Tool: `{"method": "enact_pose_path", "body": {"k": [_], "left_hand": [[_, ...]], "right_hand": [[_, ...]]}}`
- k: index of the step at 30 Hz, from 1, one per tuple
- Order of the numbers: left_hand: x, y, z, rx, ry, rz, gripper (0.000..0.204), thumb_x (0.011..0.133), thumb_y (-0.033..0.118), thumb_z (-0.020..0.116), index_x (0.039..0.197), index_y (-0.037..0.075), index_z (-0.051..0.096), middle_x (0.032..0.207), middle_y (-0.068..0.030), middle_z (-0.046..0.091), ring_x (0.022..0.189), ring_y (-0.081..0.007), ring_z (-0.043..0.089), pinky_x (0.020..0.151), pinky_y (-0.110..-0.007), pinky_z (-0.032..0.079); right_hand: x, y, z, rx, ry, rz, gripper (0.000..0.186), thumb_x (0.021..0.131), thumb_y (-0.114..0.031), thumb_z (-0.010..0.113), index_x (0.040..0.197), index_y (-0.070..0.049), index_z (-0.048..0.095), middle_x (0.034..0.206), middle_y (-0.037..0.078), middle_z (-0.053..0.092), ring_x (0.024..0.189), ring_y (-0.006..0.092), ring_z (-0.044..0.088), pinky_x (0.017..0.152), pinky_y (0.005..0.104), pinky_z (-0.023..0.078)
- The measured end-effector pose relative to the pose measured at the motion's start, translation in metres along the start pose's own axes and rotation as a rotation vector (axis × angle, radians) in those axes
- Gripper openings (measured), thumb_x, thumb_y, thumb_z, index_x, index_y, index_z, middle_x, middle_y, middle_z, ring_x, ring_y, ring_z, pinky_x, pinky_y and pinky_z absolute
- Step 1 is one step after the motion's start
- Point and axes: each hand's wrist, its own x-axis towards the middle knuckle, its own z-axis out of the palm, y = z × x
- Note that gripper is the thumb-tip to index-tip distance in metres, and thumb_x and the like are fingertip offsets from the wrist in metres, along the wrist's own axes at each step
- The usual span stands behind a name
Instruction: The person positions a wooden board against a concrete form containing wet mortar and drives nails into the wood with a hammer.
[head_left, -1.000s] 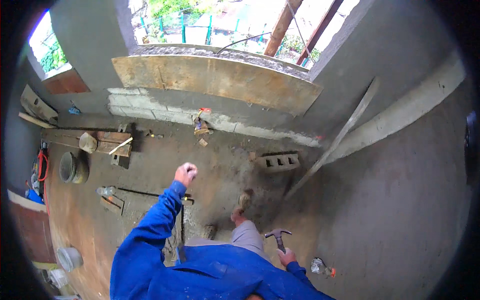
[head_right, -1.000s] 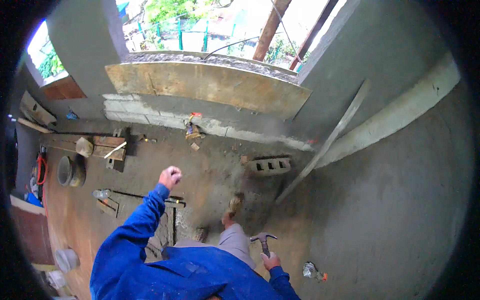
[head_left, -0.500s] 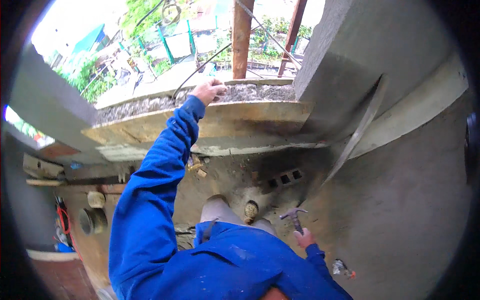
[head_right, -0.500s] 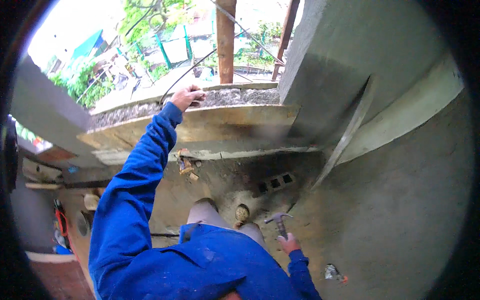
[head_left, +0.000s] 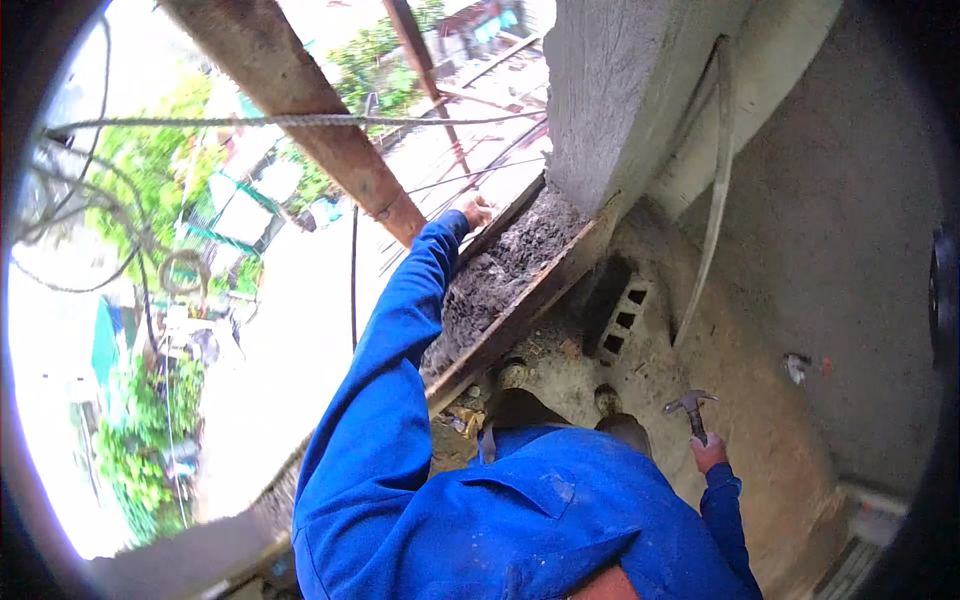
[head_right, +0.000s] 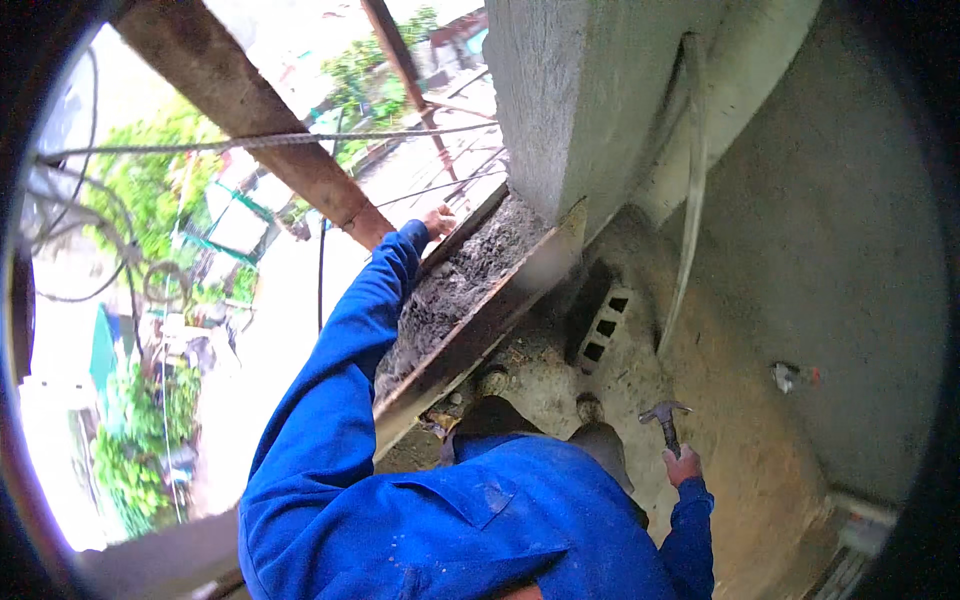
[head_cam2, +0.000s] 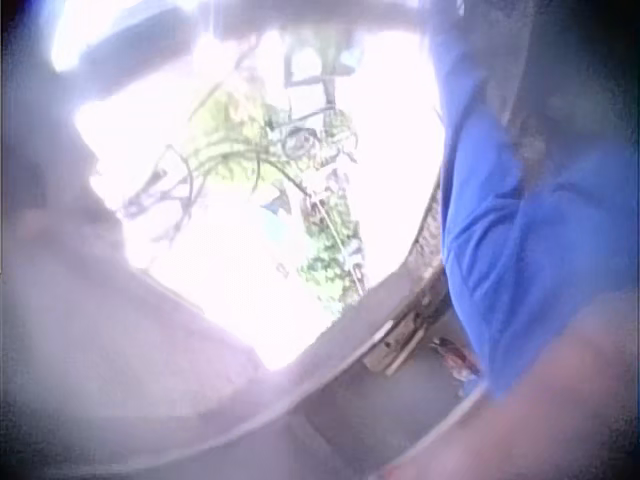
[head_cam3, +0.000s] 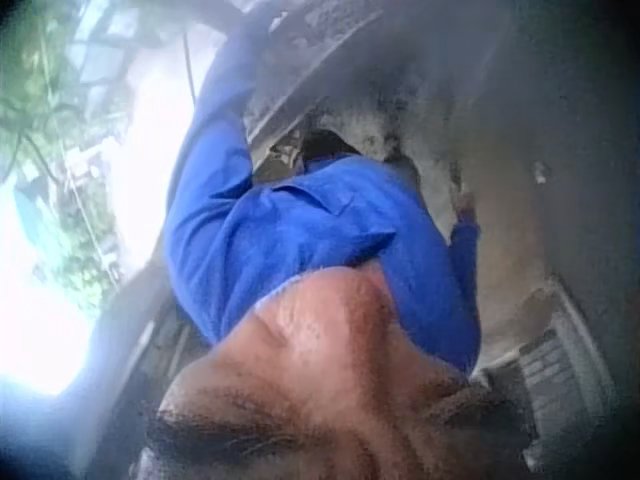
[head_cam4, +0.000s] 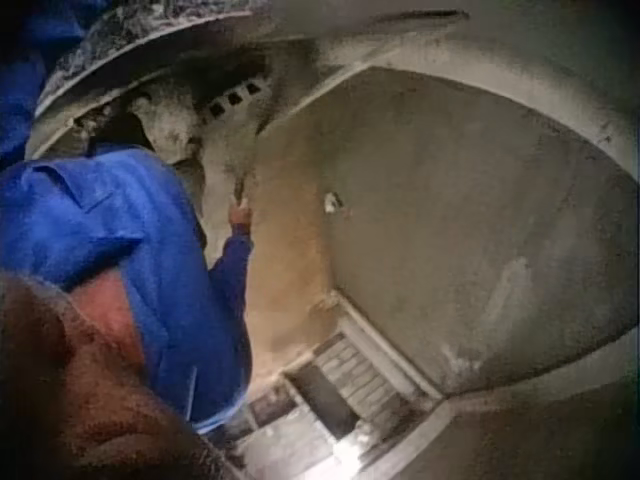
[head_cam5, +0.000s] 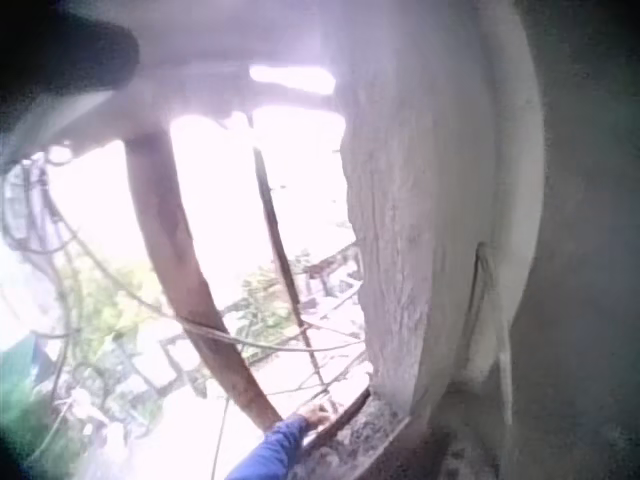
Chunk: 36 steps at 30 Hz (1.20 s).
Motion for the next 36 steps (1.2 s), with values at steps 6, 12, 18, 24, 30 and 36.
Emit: {"method": "enact_pose_path", "body": {"k": [6, 12, 18, 24, 30, 36], "left_hand": [[0.023, -0.015, 0.028, 0.078, 0.263, 0.346, 0.026, 0.081, 0.024, 0.064, 0.094, 0.001, 0.064, 0.086, -0.0172, 0.067, 0.081, -0.0252, 0.064, 0.072, -0.036, 0.049], [0.028, -0.049, 0.017, 0.095, 0.244, 0.299, 0.02, 0.082, 0.021, 0.065, 0.088, 0.002, 0.063, 0.073, -0.0064, 0.063, 0.067, -0.0149, 0.057, 0.061, -0.032, 0.045], [0.023, -0.029, 0.033, 0.015, 0.213, 0.311, 0.02, 0.08, 0.02, 0.066, 0.072, 0.002, 0.064, 0.063, -0.0106, 0.062, 0.06, -0.0194, 0.059, 0.057, -0.035, 0.045], [0.032, -0.054, 0.012, -0.16, 0.071, 0.217, 0.017, 0.081, 0.023, 0.068, 0.074, 0.007, 0.065, 0.063, -0.0008, 0.059, 0.056, -0.0116, 0.053, 0.051, -0.03, 0.041], [-0.066, 0.028, -0.008, -0.804, -0.036, 0.027, 0.019, 0.084, 0.021, 0.066, 0.093, 0.01, 0.054, 0.092, -0.0038, 0.065, 0.079, -0.0159, 0.062, 0.064, -0.028, 0.048], [-0.249, 0.081, -0.069, -0.884, -0.014, 0.463, 0.015, 0.088, 0.017, 0.061, 0.094, 0.004, 0.055, 0.098, -0.0094, 0.065, 0.094, -0.0165, 0.061, 0.074, -0.028, 0.049]], "right_hand": [[-0.083, 0.028, 0.066, -0.069, -0.057, 0.122, 0.053, 0.078, -0.044, 0.064, 0.1, 0.003, 0.061, 0.094, 0.028, 0.063, 0.094, 0.0415, 0.06, 0.081, 0.0469, 0.047], [-0.139, -0.035, 0.053, -0.098, -0.202, 0.17, 0.06, 0.077, -0.045, 0.067, 0.102, 0.009, 0.062, 0.098, 0.024, 0.065, 0.093, 0.0358, 0.063, 0.077, 0.0443, 0.048], [-0.155, -0.073, 0.042, 0.052, -0.224, 0.355, 0.055, 0.078, -0.039, 0.066, 0.104, 0.01, 0.061, 0.094, 0.021, 0.066, 0.089, 0.028, 0.064, 0.073, 0.0399, 0.05], [-0.122, -0.084, 0.058, 0.013, -0.168, 0.152, 0.063, 0.078, -0.042, 0.065, 0.115, 0.008, 0.055, 0.111, 0.028, 0.059, 0.101, 0.0389, 0.059, 0.085, 0.0433, 0.047], [-0.115, -0.105, 0.063, 0.086, -0.131, 0.199, 0.062, 0.079, -0.044, 0.063, 0.115, 0.007, 0.056, 0.114, 0.028, 0.058, 0.107, 0.0408, 0.055, 0.091, 0.0442, 0.044], [-0.093, -0.155, 0.05, 0.059, -0.04, 0.011, 0.051, 0.08, -0.04, 0.063, 0.108, 0.003, 0.059, 0.105, 0.027, 0.061, 0.098, 0.0419, 0.058, 0.083, 0.0451, 0.046]]}}
